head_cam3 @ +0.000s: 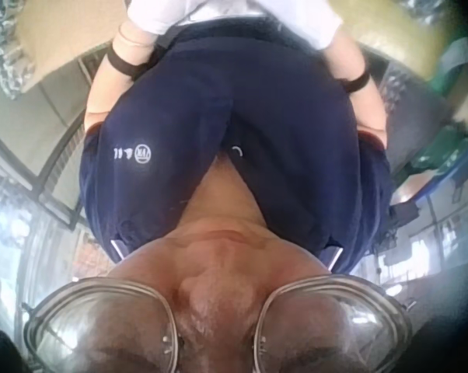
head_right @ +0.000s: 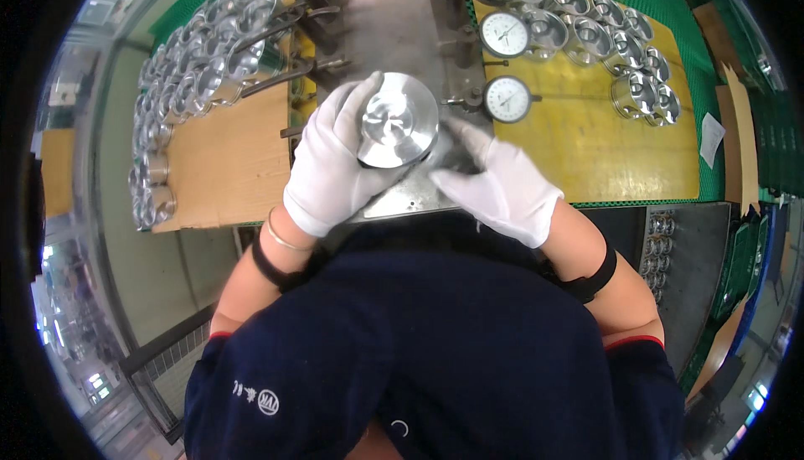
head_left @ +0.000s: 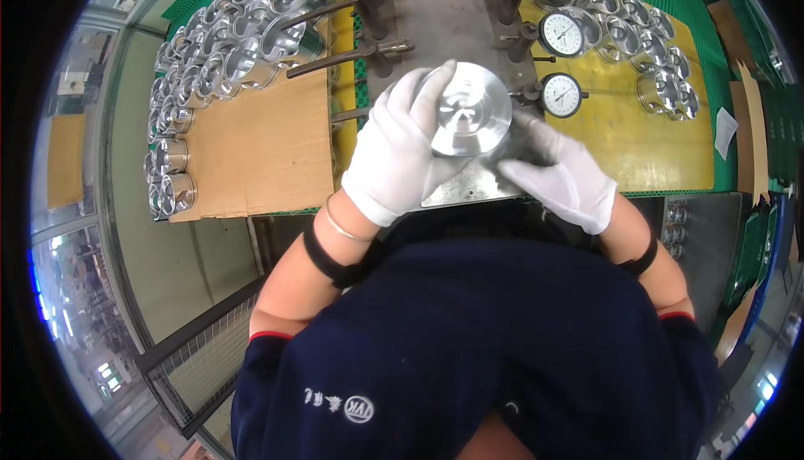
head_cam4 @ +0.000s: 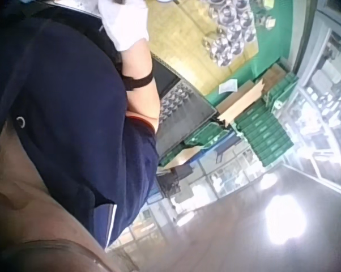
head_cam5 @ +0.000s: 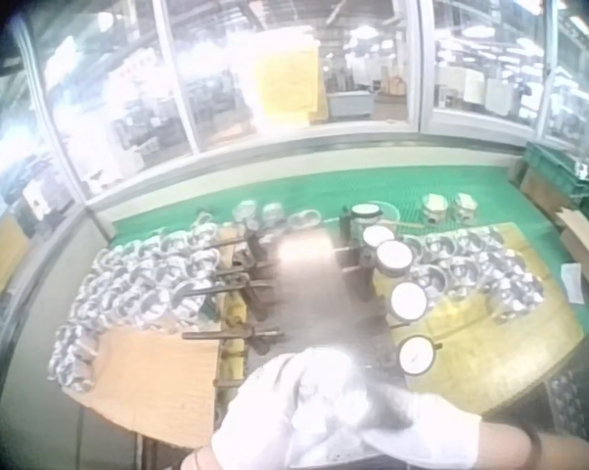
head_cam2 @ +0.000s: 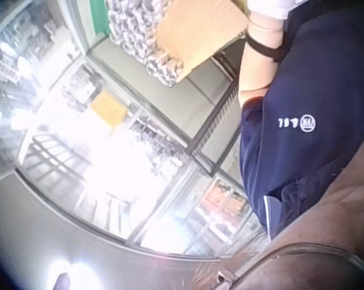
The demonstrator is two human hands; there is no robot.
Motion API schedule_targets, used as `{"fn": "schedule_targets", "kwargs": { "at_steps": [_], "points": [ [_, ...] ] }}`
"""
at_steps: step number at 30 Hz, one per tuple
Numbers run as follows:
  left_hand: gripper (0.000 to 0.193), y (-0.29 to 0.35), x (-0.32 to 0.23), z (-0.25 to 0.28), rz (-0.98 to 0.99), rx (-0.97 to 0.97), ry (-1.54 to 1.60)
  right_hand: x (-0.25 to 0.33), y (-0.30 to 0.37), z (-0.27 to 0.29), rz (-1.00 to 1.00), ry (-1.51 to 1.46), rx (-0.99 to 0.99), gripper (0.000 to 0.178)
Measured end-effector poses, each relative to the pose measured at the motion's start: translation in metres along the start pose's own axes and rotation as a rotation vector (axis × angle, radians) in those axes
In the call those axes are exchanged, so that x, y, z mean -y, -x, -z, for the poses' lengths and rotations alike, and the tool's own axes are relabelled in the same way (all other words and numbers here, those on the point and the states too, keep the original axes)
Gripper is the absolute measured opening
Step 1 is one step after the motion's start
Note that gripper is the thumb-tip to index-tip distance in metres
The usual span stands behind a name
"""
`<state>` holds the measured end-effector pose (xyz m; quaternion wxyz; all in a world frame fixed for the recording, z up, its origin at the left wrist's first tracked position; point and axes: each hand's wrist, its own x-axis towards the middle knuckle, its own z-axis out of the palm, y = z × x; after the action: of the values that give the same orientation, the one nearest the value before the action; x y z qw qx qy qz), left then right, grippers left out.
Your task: Inspecting and measuring metal pistons using a gauge testing rig on a factory floor.
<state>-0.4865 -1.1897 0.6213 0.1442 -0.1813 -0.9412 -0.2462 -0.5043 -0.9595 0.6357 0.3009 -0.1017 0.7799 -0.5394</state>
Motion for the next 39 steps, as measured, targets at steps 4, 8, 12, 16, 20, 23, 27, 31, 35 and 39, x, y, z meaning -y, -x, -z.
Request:
{"fn": "schedule_targets", "kwargs": {
  "at_steps": [4, 8, 12, 16, 20, 23, 27, 31, 35, 39],
  "points": [
    [0.096, -0.012, 0.005, -0.007, -0.019, -0.038, 0.185, -0.016, -0.003, -0.005, -0.186, -0.308, 0.159, 0.088],
    [0.098, -0.015, 0.011, -0.011, -0.006, -0.063, 0.218, -0.005, -0.002, -0.006, -0.238, -0.467, 0.179, 0.091],
    [0.095, -0.015, 0.009, -0.011, 0.008, -0.067, 0.225, -0.008, -0.004, -0.007, -0.25, -0.502, 0.186, 0.092],
    [0.096, -0.015, 0.007, -0.013, 0.0, -0.077, 0.197, -0.017, -0.007, -0.007, -0.214, -0.441, 0.16, 0.093],
    [0.1, -0.015, 0.006, -0.017, 0.076, -0.061, 0.227, -0.012, -0.007, -0.006, -0.258, -0.397, 0.16, 0.094],
    [0.099, -0.016, 0.004, -0.016, 0.065, -0.076, 0.225, -0.003, -0.004, -0.004, -0.272, -0.409, 0.158, 0.095],
    [0.092, -0.022, 0.004, -0.012, 0.063, -0.097, 0.256, -0.006, -0.005, 0.0, -0.279, -0.439, 0.174, 0.093],
    [0.054, -0.019, -0.016, 0.026, 0.534, 0.236, 1.285, 0.01, 0.008, 0.007, 0.129, -0.121, 0.0, 0.082],
    [0.052, -0.004, -0.026, 0.046, 0.072, 0.235, 0.922, -0.009, 0.026, 0.055, 0.134, -0.801, 0.017, 0.065],
    [0.044, 0.025, 0.018, 0.082, 0.333, 0.049, 0.502, -0.114, 0.03, 0.15, 0.264, -0.609, -0.62, 0.043]
  ]
}}
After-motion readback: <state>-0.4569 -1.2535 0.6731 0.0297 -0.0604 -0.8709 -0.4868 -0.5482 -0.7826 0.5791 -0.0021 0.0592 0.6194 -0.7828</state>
